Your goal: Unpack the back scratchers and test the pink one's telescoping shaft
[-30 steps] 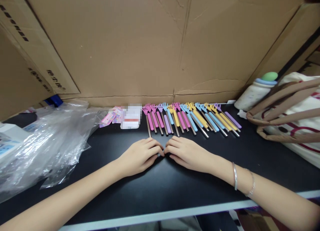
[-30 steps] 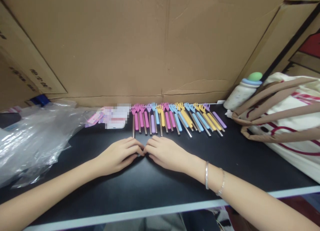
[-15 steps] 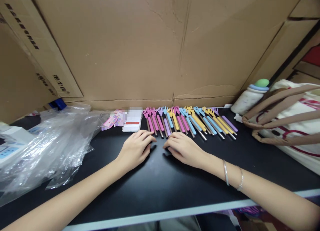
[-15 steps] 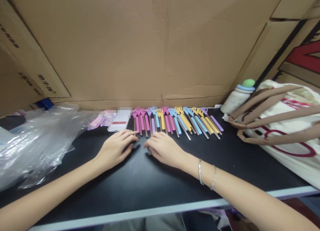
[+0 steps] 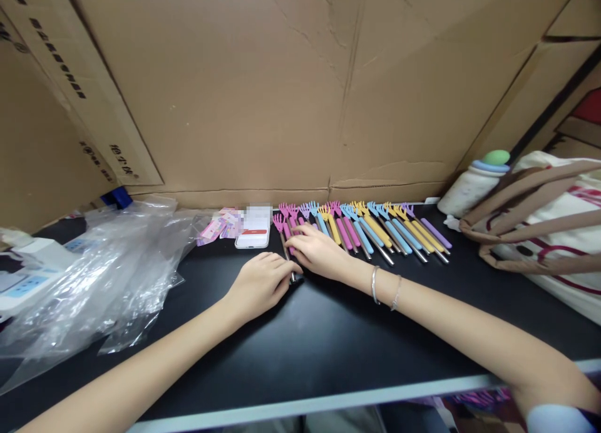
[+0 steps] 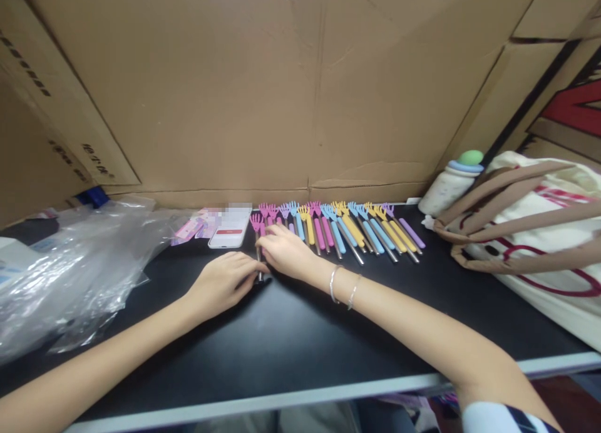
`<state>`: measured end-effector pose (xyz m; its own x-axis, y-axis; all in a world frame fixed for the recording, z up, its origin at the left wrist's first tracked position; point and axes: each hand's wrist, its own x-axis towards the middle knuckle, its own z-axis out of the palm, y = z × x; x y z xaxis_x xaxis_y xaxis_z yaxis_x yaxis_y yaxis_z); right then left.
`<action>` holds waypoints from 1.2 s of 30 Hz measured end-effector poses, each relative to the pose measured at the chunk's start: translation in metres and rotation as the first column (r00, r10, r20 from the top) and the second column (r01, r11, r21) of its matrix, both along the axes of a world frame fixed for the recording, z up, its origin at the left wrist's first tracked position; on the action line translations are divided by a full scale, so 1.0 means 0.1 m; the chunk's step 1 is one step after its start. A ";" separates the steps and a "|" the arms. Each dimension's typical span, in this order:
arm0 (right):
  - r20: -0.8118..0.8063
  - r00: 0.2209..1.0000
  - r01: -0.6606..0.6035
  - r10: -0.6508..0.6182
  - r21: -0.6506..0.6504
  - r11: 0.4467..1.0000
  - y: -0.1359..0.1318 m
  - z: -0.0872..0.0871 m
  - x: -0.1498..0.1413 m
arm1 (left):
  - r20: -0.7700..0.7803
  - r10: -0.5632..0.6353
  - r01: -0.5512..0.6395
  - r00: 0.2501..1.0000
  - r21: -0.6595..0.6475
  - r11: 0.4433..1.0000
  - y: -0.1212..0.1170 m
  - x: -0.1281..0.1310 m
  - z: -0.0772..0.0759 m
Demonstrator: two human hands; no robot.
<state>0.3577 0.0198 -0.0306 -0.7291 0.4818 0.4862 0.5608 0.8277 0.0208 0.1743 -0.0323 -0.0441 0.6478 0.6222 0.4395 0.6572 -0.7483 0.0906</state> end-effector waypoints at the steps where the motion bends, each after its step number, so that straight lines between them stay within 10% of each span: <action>1: 0.006 1.000 -0.007 0.008 -0.010 1.000 0.01 -0.02 0.00 | -0.001 -0.009 0.009 1.000 -0.003 1.000 0.00 -0.01 0.00; 14: 0.005 0.994 -0.105 0.109 -0.221 0.969 -0.43 0.00 0.19 | -0.071 -0.448 0.447 0.891 0.306 0.840 -0.09 -0.03 0.12; 22: -0.022 0.995 -0.093 0.094 -0.479 0.873 -0.80 0.08 0.43 | -0.036 -0.169 0.172 0.985 0.079 0.982 0.07 -0.08 0.08; 36: 0.104 0.992 0.109 -0.077 -0.355 0.929 -0.70 0.14 0.56 | -0.232 -0.251 0.270 0.940 0.054 0.961 0.07 -0.06 0.12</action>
